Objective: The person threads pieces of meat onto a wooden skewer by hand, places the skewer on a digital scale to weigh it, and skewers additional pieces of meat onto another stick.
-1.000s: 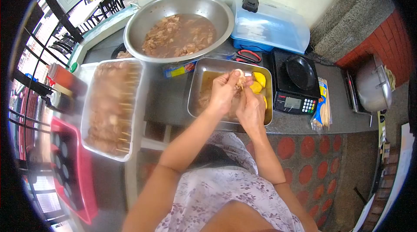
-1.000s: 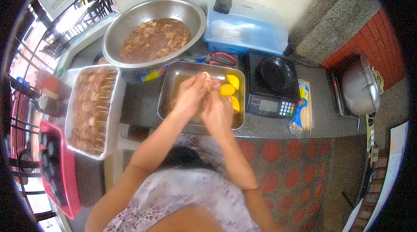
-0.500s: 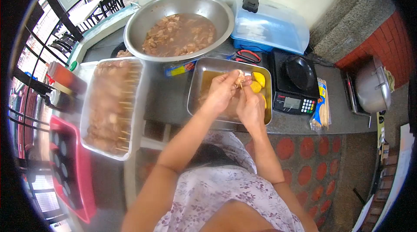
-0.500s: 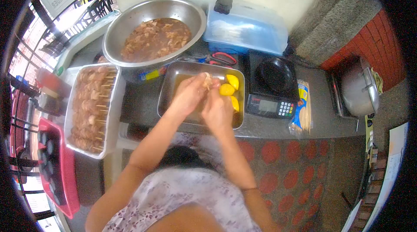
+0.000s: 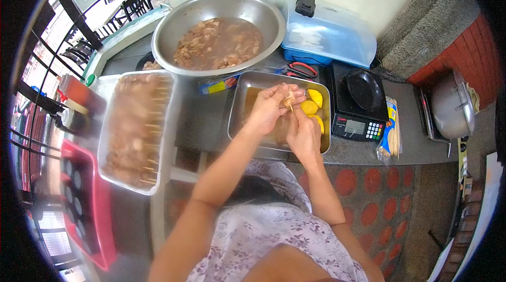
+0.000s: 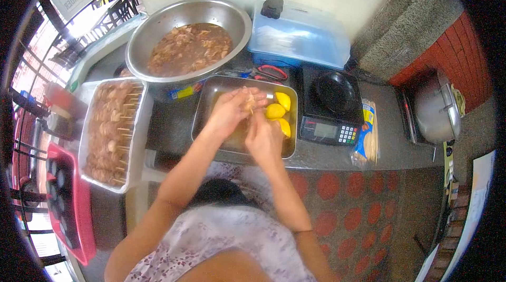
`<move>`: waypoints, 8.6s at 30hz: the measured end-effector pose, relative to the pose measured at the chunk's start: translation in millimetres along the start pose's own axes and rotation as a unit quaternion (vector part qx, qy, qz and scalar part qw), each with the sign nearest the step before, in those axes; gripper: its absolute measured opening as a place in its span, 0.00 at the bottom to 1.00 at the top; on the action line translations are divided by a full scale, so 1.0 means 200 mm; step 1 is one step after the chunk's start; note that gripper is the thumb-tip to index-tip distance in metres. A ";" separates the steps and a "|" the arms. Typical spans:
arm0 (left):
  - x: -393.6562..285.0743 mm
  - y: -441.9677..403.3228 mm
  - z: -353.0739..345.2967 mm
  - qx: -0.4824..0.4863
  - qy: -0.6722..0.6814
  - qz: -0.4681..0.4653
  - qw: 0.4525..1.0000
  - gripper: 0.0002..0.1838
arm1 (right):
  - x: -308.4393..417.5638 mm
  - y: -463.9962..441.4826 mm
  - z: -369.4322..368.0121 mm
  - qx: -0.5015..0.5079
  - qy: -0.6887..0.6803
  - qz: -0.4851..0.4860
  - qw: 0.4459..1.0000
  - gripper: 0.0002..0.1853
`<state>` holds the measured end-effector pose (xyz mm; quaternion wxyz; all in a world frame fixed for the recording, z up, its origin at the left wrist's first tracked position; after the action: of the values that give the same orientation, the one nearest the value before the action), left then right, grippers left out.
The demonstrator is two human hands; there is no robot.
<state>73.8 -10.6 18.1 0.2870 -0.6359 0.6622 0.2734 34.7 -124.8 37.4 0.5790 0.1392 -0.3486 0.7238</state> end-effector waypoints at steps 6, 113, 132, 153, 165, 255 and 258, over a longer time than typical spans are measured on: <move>0.00 0.02 -0.03 -0.013 -0.002 -0.027 1.000 0.16 | 0.01 0.00 0.00 -0.004 0.012 -0.010 1.000 0.09; 0.05 -0.13 0.07 -0.093 0.112 -0.029 0.989 0.14 | -0.07 -0.08 0.06 0.044 -0.060 0.019 0.997 0.15; -0.06 -0.12 -0.06 -0.108 0.039 -0.109 0.987 0.16 | -0.05 0.14 0.11 -0.048 -0.150 -0.086 0.984 0.08; 0.03 -0.02 -0.08 -0.108 0.044 -0.077 0.990 0.13 | -0.01 0.06 0.02 -0.105 -0.058 0.001 0.993 0.05; 0.03 -0.03 -0.04 -0.040 0.083 0.010 0.996 0.18 | -0.08 0.02 0.01 -0.076 -0.117 -0.041 0.989 0.09; 0.07 -0.09 -0.01 0.036 -0.057 -0.020 0.998 0.13 | -0.19 0.05 -0.01 0.075 -0.220 -0.140 0.963 0.13; 0.03 -0.06 -0.04 0.020 -0.063 0.003 0.998 0.15 | -0.22 0.04 -0.02 0.085 -0.223 -0.129 0.962 0.13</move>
<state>85.8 -19.8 19.2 0.3400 -0.6094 0.6499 0.3010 39.8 -155.4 5.6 0.5611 0.3900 -0.3853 0.6202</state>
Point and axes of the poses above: each hand's wrist, its own y-axis away from the middle knuckle, its own z-axis out of the back of the hand, x = y × z, the point moved 2 cm from there along -y, towards the middle knuckle, and after that the axes turned 9 degrees about -z, right-handed, at the moved point
